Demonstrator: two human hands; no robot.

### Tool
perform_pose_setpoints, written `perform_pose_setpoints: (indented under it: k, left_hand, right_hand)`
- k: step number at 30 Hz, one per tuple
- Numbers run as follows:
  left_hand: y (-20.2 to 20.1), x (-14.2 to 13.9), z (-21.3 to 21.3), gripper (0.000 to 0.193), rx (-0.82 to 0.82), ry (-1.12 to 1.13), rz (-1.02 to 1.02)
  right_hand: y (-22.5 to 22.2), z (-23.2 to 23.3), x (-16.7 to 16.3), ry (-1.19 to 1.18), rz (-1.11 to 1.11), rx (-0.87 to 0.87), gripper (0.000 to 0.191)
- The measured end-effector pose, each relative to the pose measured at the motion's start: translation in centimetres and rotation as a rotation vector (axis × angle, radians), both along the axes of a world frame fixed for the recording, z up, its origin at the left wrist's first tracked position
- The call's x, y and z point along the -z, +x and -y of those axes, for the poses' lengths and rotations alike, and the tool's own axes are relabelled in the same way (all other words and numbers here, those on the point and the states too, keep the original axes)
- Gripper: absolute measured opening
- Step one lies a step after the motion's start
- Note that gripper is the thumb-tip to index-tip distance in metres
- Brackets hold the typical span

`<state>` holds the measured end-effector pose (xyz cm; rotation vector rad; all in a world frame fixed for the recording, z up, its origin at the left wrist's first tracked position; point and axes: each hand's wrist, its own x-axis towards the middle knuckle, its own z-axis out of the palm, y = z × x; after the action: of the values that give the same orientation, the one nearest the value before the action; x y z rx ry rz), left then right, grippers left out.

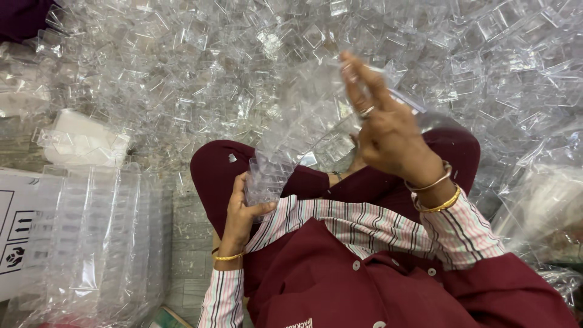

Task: The person sits on the floor and stacks small clear plastic boxes into one another, then slides stacks into a clear plastic bag. They repeatedly pick boxes from a large pile on the floor, fit them together, and place completed stacks aside near cardboard boxes.

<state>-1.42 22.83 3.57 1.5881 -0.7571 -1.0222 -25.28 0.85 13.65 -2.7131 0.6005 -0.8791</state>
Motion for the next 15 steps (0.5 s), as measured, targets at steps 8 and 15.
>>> perform_pose_setpoints:
  k: [8, 15]
  left_hand:
    - [-1.1, -0.6, -0.7, 0.073, -0.127, -0.090, 1.285]
    - [0.3, 0.6, -0.8, 0.071, 0.026, -0.098, 0.521]
  right_hand:
    - [2.0, -3.3, 1.5, -0.087, -0.251, 0.083, 0.088]
    - [4.0, -7.5, 1.9, 0.152, -0.225, -0.250, 0.093]
